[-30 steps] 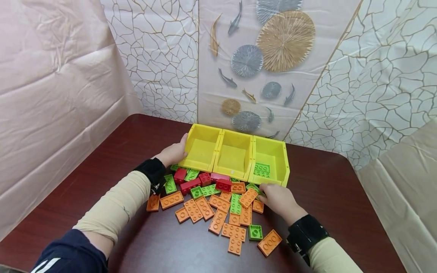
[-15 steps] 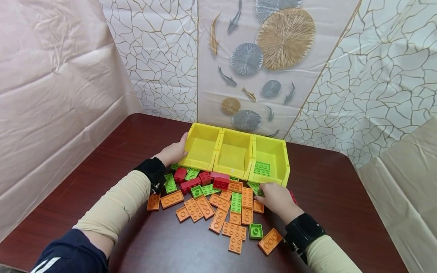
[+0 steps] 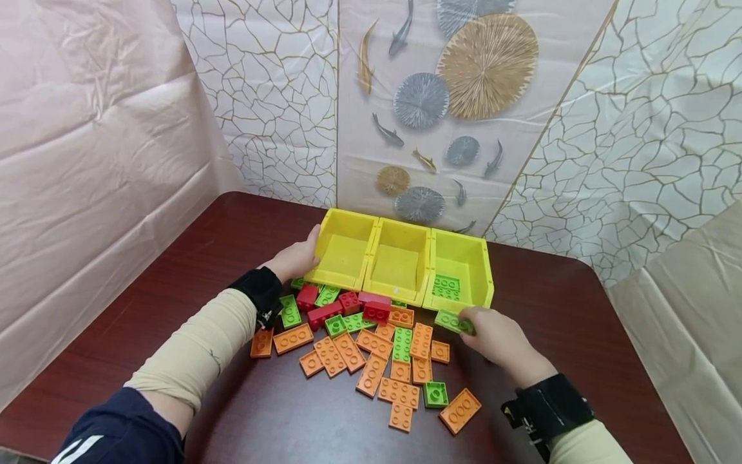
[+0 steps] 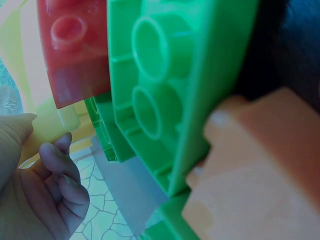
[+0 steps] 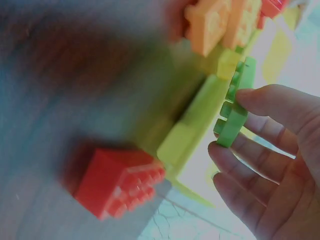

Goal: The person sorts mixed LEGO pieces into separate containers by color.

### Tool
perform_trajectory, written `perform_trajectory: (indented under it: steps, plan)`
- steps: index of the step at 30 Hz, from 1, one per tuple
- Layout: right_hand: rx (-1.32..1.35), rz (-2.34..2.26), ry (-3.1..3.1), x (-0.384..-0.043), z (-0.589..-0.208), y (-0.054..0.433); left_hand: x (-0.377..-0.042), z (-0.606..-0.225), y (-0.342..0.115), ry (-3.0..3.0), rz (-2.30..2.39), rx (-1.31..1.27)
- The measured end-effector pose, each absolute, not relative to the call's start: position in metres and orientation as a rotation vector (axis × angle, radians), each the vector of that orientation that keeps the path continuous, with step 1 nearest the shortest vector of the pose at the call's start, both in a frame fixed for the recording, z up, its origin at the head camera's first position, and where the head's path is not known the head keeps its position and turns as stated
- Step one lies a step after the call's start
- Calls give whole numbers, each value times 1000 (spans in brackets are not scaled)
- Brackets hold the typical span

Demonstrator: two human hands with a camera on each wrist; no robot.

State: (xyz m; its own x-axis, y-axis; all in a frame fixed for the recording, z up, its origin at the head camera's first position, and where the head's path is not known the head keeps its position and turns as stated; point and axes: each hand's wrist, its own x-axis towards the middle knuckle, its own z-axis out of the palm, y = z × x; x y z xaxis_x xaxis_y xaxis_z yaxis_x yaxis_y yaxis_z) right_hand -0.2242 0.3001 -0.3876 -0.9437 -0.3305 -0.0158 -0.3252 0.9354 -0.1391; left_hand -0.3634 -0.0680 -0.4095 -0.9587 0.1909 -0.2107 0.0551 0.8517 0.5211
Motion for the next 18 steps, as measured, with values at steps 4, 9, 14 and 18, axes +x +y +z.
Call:
perform_trajectory:
  steps: [4, 9, 14, 18]
  plan:
    - [-483, -255, 3090, -231, -379, 304, -363, -408, -69, 2763, 775, 184]
    - [-407, -258, 3157, -257, -373, 301, -364, -408, -71, 2764, 758, 171]
    - [-346, -173, 3195, -292, -374, 297, -364, -408, -71, 2781, 749, 190]
    - [-341, -125, 3190, -313, -380, 296, -363, -407, -69, 2776, 748, 197]
